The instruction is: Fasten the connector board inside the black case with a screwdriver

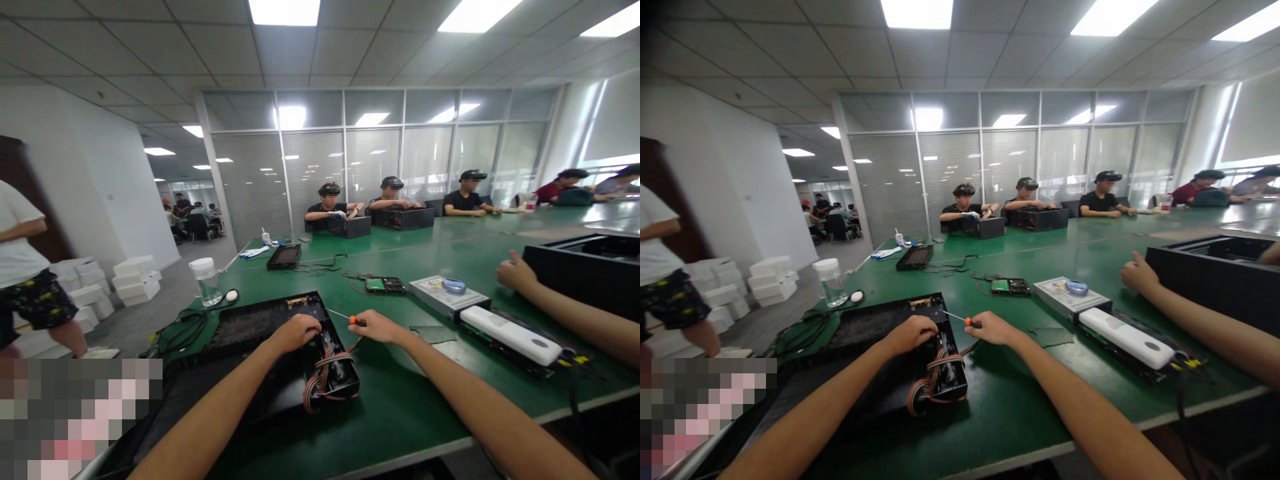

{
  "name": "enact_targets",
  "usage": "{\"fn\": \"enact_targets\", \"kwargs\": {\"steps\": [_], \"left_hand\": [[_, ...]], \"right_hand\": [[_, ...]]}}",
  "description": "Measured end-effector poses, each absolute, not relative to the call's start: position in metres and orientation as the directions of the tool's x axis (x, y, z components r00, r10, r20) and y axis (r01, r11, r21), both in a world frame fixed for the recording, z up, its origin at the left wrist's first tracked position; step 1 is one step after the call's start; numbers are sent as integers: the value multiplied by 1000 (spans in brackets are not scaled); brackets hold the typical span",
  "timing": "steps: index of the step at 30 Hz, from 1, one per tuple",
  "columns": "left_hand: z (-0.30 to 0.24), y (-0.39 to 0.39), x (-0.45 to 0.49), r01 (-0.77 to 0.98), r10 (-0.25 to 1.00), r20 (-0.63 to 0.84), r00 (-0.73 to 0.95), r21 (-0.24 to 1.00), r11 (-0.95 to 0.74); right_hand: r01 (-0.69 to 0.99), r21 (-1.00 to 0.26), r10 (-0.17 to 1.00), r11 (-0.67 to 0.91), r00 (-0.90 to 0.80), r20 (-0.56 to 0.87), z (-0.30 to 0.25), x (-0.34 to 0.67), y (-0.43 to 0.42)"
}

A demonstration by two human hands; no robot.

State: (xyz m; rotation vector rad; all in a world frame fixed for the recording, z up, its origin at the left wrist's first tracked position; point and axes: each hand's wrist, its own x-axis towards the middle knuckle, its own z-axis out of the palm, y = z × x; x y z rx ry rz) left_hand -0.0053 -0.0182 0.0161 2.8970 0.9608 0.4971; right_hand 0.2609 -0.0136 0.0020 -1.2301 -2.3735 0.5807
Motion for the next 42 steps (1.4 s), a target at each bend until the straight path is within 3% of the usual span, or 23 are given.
{"fn": "enact_targets", "kwargs": {"steps": [5,18,31,36,42], "left_hand": [[14,-18,-10,625,662,306,684,221,-749],[11,-20,-11,554,554,305,774,95,-827],[7,-19,-10,564,678,402,615,377,-735],[7,-18,-8,529,637,451,626,355,-771],[6,-20,-8,537,585,411,699,238,-809]], "right_hand": [[670,-499,820,550,-545,173,1,256,-13],[673,-473,811,569,-554,188,0,255,-13],[661,-467,799,588,-565,205,-2,257,-12],[662,-450,793,600,-567,223,-1,257,-12],[660,-460,798,594,-558,229,-2,257,-11]]}}
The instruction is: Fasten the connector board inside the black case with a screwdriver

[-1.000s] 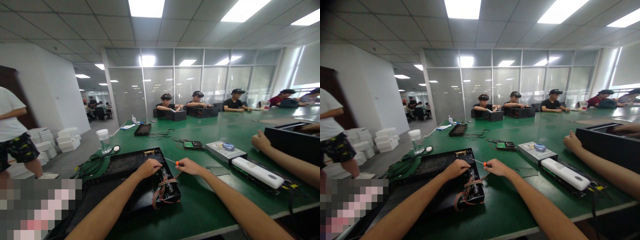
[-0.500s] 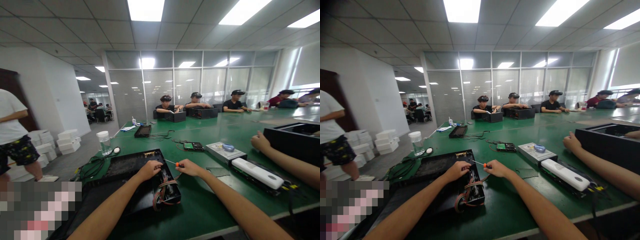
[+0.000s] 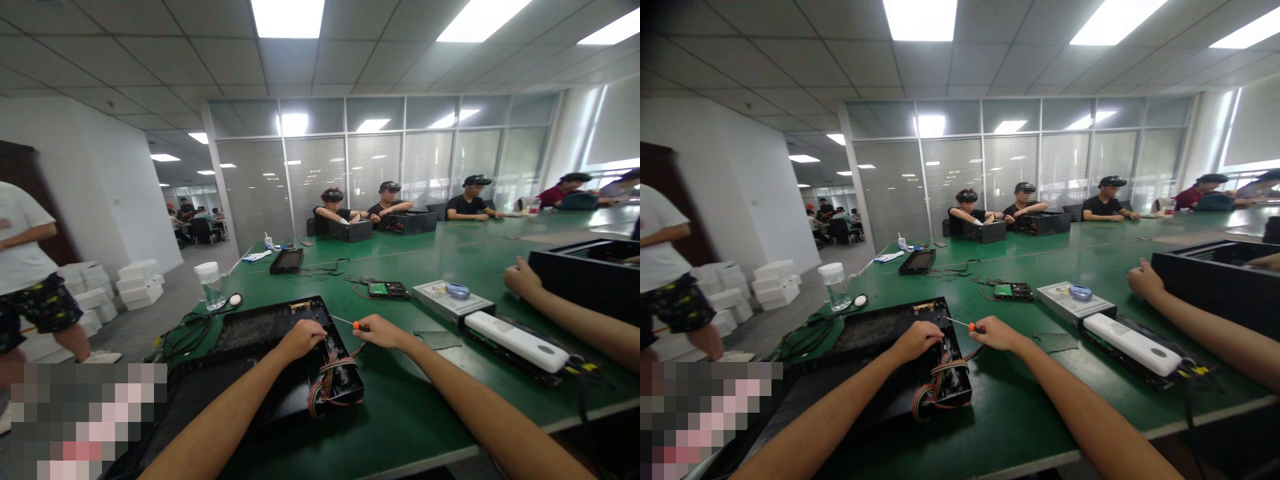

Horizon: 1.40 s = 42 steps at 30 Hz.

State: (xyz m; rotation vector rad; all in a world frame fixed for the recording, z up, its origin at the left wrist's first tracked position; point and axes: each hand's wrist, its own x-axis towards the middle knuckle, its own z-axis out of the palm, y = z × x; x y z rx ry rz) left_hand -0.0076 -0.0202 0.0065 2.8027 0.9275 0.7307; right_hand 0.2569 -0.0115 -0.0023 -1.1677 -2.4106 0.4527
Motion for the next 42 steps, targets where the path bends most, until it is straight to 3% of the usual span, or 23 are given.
{"fn": "enact_targets", "kwargs": {"steps": [9,15,19,23,26,28,36,39,42], "left_hand": [[7,-20,-11,511,548,361,755,200,-836],[10,-22,-10,566,614,331,716,240,-789],[12,-25,-9,614,654,300,695,227,-756],[11,-26,-8,636,682,284,674,247,-731],[10,-25,-7,652,709,272,650,279,-705],[10,-25,-7,658,720,264,642,291,-694],[10,-23,-7,644,712,265,650,304,-702],[9,-23,-6,634,699,268,663,296,-714],[10,-24,-4,653,716,257,650,293,-698]], "right_hand": [[617,-538,798,574,-568,199,1,259,-12],[350,-856,814,380,-566,131,3,265,-14],[187,-899,811,395,-530,247,13,268,-12],[313,-809,859,497,-305,410,22,268,-10],[419,-697,801,581,-142,582,23,261,-12],[457,-666,779,590,-107,617,21,254,-15],[602,-534,767,594,-225,600,20,238,-29],[694,-417,749,587,-269,606,31,237,-38],[821,-217,760,529,-344,551,56,231,-51]]}}
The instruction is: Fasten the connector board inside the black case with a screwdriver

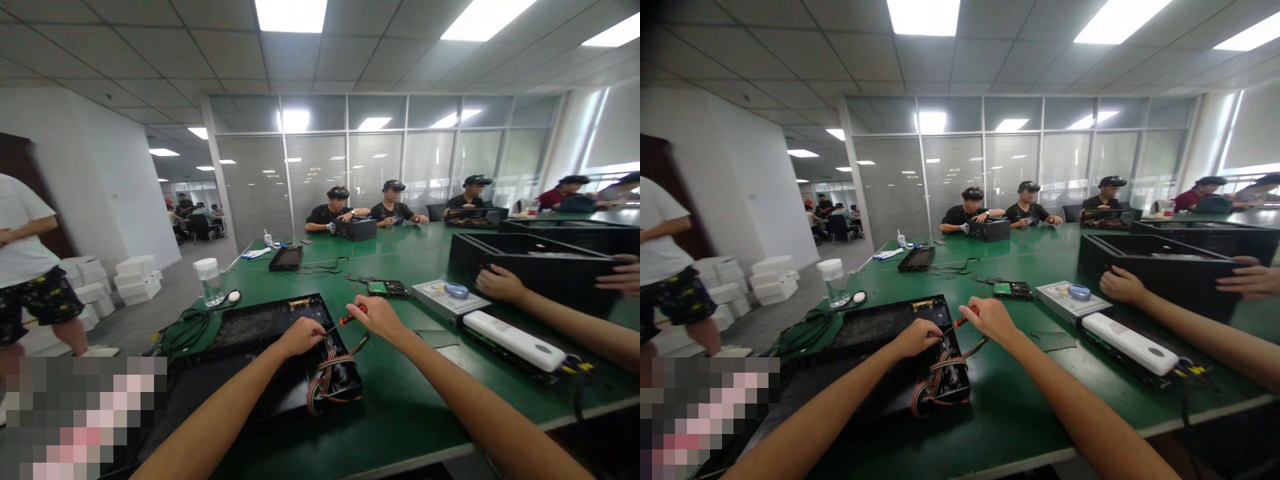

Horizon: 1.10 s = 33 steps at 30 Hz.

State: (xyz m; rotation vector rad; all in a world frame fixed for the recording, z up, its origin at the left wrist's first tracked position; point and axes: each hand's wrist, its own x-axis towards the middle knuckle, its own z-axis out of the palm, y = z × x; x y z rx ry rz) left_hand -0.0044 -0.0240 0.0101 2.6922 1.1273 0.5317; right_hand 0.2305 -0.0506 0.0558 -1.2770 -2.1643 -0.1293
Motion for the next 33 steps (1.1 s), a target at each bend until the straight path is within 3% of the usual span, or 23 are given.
{"fn": "enact_targets", "kwargs": {"steps": [4,8,11,13,17,21,33], "left_hand": [[13,-27,-3,675,737,250,628,296,-676],[14,-28,-2,680,742,251,621,299,-670],[15,-28,-3,680,744,246,621,303,-668],[15,-28,-3,681,743,248,621,300,-669],[15,-28,-4,692,753,251,608,298,-658],[15,-29,-4,689,750,259,609,298,-661],[16,-30,-5,696,754,252,607,290,-657]], "right_hand": [[857,64,782,511,-495,378,96,214,-63],[832,139,783,537,-553,284,124,187,-57],[865,196,822,462,-500,273,133,170,-47],[878,203,836,434,-476,272,136,165,-42],[795,161,771,585,-607,193,138,163,-43],[846,196,809,496,-532,250,136,164,-49],[836,203,799,509,-547,251,133,167,-54]]}}
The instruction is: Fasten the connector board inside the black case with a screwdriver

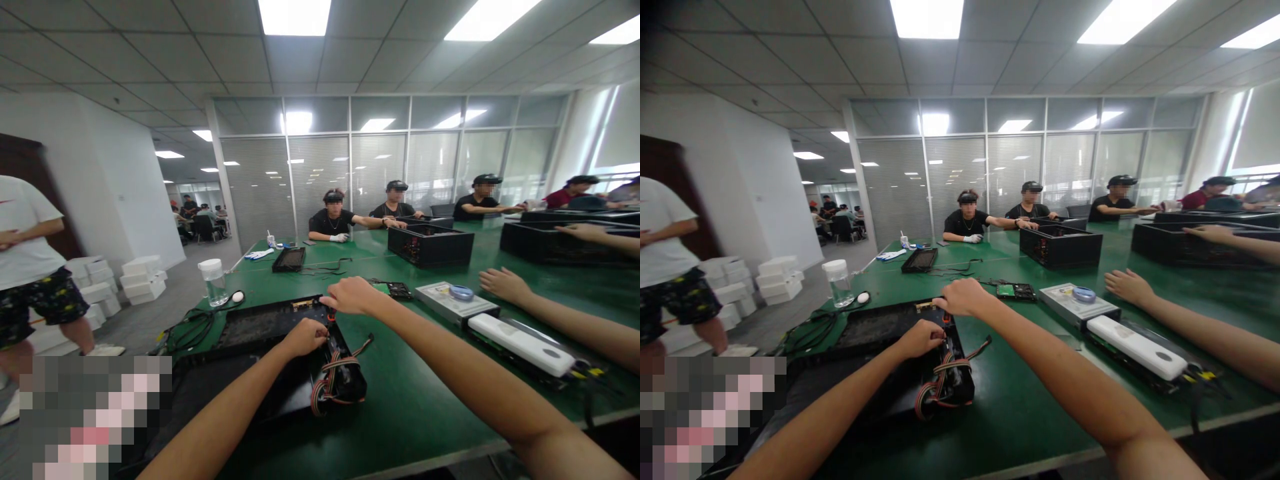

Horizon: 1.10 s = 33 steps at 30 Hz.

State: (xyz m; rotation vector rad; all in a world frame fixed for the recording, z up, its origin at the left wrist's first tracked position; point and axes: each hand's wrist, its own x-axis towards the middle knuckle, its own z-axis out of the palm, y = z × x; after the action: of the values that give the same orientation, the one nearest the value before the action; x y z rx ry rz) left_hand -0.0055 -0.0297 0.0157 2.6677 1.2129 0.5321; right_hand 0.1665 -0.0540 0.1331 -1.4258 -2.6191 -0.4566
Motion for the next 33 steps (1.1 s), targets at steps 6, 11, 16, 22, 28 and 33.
{"fn": "enact_targets", "kwargs": {"steps": [6,11,16,22,28,33], "left_hand": [[14,-28,-5,689,754,245,610,306,-657],[15,-32,-7,679,721,272,638,242,-693],[12,-35,-9,660,680,300,669,181,-730],[13,-36,-10,604,611,359,705,148,-783],[44,-27,-31,597,617,189,764,159,-787],[46,-36,-68,725,725,-56,687,-24,-688]], "right_hand": [[838,141,795,527,-545,268,129,176,-55],[888,16,807,459,-424,412,99,200,-42],[627,-631,871,457,-171,461,24,244,-6],[-329,-924,977,195,152,152,-13,266,21],[-615,-785,985,76,-79,157,-3,251,12],[-359,-917,919,174,-275,282,0,242,-3]]}}
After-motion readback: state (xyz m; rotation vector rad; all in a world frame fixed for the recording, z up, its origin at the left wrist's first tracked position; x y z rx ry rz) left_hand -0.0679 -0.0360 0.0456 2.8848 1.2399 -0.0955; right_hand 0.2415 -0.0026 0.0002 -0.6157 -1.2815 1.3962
